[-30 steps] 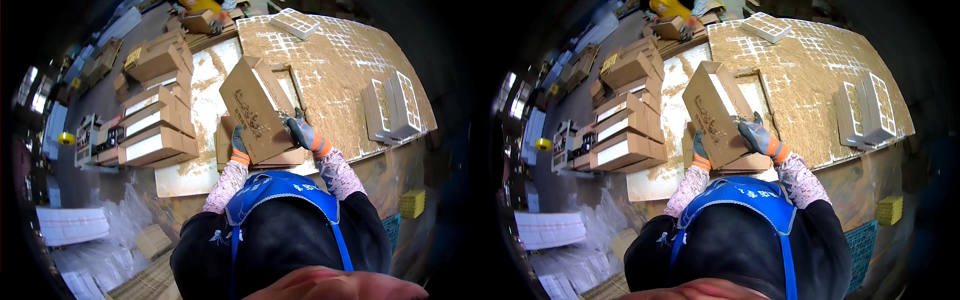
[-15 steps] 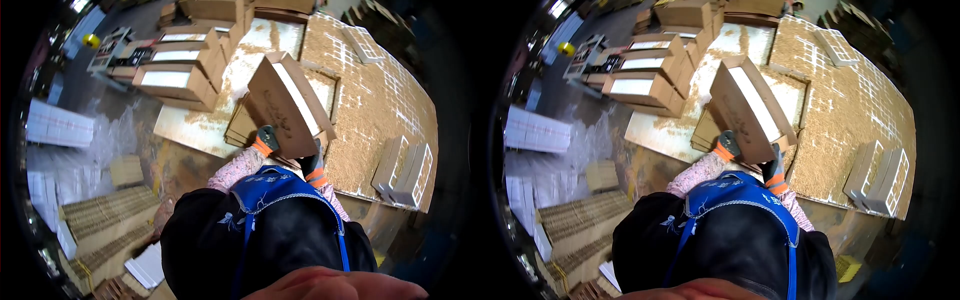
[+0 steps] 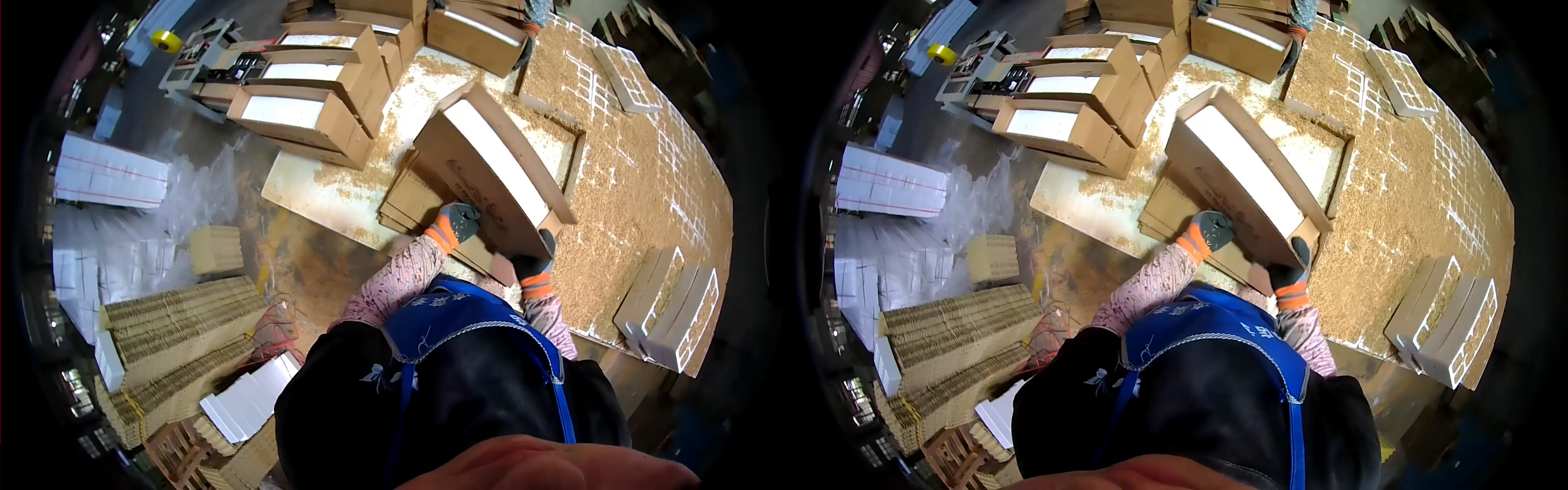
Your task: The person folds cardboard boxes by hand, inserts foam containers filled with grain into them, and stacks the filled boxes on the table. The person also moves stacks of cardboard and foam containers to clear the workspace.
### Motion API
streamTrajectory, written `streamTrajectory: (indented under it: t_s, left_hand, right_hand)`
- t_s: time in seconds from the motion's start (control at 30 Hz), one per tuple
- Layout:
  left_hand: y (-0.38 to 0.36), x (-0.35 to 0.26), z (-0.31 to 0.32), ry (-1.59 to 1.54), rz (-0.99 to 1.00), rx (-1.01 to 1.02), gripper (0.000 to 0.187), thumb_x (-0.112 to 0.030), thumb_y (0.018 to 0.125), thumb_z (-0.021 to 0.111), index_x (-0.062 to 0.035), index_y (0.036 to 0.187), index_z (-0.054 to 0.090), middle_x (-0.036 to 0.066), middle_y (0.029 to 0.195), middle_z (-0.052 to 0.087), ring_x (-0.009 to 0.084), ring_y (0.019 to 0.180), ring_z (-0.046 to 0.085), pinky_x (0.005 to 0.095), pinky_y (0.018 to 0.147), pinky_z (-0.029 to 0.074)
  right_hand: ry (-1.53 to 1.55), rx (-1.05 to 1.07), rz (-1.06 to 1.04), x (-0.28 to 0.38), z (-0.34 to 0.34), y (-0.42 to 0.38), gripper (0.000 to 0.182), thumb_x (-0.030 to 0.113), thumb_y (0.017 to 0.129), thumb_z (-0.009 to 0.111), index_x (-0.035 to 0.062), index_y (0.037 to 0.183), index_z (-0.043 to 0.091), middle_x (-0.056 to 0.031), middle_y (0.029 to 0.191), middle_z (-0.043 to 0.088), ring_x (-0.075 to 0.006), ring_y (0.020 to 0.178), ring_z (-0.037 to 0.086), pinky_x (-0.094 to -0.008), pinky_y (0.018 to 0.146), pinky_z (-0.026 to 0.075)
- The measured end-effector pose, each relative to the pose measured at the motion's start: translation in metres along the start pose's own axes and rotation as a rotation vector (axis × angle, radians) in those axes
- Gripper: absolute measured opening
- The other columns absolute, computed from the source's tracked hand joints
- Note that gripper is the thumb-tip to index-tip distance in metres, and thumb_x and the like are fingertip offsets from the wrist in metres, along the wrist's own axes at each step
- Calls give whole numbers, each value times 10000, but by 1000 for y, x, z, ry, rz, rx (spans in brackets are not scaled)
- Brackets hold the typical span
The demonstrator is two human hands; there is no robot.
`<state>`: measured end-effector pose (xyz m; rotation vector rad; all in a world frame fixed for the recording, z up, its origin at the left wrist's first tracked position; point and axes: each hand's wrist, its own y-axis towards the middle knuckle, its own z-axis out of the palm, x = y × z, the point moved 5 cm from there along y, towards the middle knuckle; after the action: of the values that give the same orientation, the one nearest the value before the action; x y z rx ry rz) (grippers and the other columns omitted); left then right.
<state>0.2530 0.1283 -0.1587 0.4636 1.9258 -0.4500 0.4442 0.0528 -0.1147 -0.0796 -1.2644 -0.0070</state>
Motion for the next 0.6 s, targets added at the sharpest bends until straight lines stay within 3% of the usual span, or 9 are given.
streamTrajectory:
  t_s: [0.07,0.13,0.2,0.27,0.33,0.37,0.47,0.53,0.6]
  left_hand:
    - [16,5,-8,36,7,24,435,-125,777,585,-23,1192,505,139,1090,597,319,985,571,414,849,460]
    - [34,46,-15,-1088,-360,-241,493,-57,699,668,-52,1169,521,106,954,633,298,834,600,318,734,487]
    - [30,44,-56,-596,-148,-342,498,-178,735,657,-83,1199,500,120,1037,592,287,953,558,351,840,441]
    - [13,8,-110,685,39,-430,620,-331,748,668,-93,1269,431,136,1255,459,272,1176,420,412,979,318]
    - [7,24,-118,795,-72,-254,671,-437,796,576,-113,1342,363,157,1383,327,315,1272,300,469,1028,211]
    - [4,31,-116,825,-38,-210,694,-472,798,546,-115,1358,346,171,1415,273,335,1292,267,485,1037,188]
    - [9,43,-114,826,-34,-114,745,-523,805,499,-122,1397,291,194,1455,198,373,1319,212,506,1041,169]
    - [9,43,-115,844,-16,-118,747,-524,804,497,-123,1398,288,197,1458,190,377,1317,213,520,1034,172]
    - [10,44,-115,838,-33,-59,766,-527,805,494,-120,1410,257,199,1461,180,382,1316,213,543,1028,164]
  right_hand:
    - [517,-92,234,-19,-17,36,418,322,877,461,35,1180,492,-149,1150,552,-324,1008,556,-476,847,474]
    - [-236,63,-22,3,-9,75,403,336,873,467,65,1169,498,-142,1129,558,-318,978,564,-484,845,469]
    - [710,-191,423,-31,-19,119,375,335,861,489,107,1159,497,-137,1109,561,-352,975,554,-536,788,480]
    - [732,-192,504,-29,-10,160,361,359,841,514,158,1141,503,-113,1123,539,-371,1011,522,-575,771,462]
    - [0,-161,44,-34,-21,197,353,393,810,534,213,1113,514,-74,1117,526,-368,1035,493,-607,765,432]
    - [-36,-272,242,-15,4,210,677,193,655,763,33,1201,398,-72,1120,492,-244,1018,504,-404,815,492]
    - [340,-233,540,-62,-7,260,616,268,664,750,148,1188,448,-66,1119,509,-273,1033,479,-559,775,459]
    - [-56,-247,388,-87,-3,276,439,374,760,630,193,1141,512,-51,1093,537,-287,1050,474,-571,767,441]
    - [253,-332,599,-107,8,289,427,440,783,580,219,1147,539,-31,1086,555,-252,1054,476,-474,787,447]
